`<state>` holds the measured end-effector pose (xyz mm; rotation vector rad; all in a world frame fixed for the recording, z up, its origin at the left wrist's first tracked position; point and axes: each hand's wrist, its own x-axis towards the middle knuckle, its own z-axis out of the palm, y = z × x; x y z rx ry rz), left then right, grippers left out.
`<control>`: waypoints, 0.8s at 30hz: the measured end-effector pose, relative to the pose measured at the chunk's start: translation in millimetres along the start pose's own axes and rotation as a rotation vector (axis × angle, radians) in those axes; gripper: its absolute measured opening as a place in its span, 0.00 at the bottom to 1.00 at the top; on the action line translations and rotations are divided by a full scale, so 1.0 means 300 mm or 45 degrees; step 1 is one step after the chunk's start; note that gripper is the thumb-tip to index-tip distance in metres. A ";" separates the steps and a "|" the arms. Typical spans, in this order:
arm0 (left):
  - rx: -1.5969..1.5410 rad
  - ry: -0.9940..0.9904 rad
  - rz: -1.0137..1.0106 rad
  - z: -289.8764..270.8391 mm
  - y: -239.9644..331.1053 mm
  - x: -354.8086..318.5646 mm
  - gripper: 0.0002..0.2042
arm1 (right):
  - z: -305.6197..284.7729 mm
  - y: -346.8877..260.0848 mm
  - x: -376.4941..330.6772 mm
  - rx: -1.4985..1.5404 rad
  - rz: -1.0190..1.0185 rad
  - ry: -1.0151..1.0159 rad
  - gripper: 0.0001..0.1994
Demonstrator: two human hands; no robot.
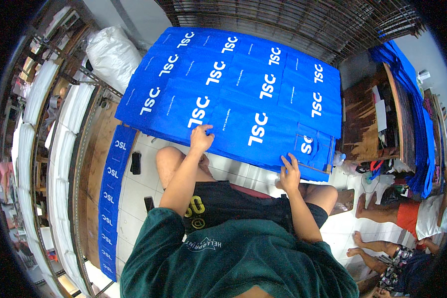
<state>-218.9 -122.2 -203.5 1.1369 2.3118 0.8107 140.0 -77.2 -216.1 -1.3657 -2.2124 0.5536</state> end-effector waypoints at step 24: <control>0.143 0.039 0.118 0.001 -0.018 0.002 0.17 | 0.010 -0.006 -0.006 -0.023 -0.015 -0.003 0.20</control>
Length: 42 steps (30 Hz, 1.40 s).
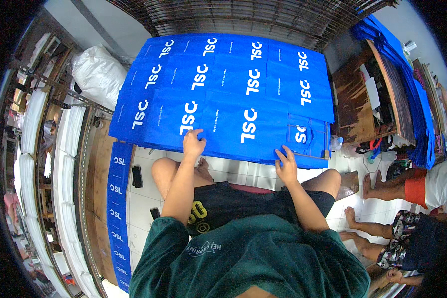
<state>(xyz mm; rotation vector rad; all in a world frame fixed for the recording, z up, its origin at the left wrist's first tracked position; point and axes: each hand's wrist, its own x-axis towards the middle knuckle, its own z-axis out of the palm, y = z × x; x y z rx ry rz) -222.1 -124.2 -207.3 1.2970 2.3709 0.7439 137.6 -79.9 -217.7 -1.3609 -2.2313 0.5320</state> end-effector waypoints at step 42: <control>0.237 -1.354 0.373 -0.287 0.326 0.077 0.36 | -1.086 -0.226 -0.254 0.400 1.108 0.610 0.21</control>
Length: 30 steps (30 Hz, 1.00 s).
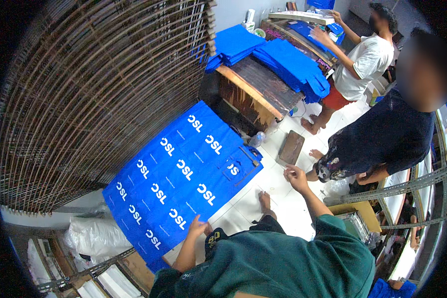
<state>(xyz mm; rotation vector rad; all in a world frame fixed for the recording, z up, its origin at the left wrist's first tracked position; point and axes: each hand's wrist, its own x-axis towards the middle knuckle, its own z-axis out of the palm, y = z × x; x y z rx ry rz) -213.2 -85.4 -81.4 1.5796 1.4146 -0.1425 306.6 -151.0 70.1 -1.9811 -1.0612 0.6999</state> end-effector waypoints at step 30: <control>-1.161 0.738 -0.976 0.701 0.272 -0.682 0.26 | -0.664 -0.089 1.533 1.973 0.633 0.511 0.51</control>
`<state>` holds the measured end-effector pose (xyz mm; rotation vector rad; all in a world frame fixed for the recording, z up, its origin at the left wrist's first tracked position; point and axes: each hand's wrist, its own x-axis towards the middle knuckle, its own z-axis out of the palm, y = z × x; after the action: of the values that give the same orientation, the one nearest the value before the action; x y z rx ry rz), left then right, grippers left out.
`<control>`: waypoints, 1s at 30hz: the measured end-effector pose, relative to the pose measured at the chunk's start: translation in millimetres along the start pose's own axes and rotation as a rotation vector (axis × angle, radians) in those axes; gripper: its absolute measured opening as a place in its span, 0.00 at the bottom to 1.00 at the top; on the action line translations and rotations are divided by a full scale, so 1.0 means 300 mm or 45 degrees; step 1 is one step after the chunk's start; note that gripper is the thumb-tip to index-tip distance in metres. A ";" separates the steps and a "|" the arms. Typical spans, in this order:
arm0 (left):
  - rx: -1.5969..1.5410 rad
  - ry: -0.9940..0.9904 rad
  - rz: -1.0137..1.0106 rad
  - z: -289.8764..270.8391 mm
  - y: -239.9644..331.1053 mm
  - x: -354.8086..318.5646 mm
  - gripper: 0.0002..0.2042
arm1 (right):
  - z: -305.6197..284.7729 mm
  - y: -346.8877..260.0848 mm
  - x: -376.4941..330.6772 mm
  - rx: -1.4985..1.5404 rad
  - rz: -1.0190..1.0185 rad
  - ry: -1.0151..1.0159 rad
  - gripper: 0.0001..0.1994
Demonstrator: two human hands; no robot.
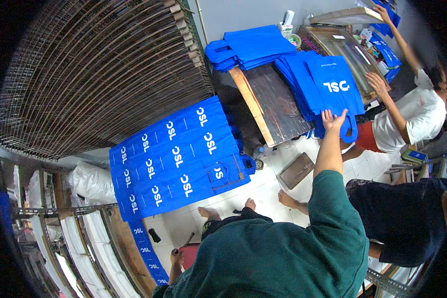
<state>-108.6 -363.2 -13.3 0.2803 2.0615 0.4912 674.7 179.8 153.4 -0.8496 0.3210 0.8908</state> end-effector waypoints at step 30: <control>-1.165 -1.875 -0.227 0.755 1.354 -0.327 0.56 | -0.050 0.080 -0.989 -1.056 -0.154 -0.654 0.12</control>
<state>136.6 13.3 141.9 -0.1137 0.3310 0.7349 476.4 13.4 300.9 -1.3291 -0.5881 1.1018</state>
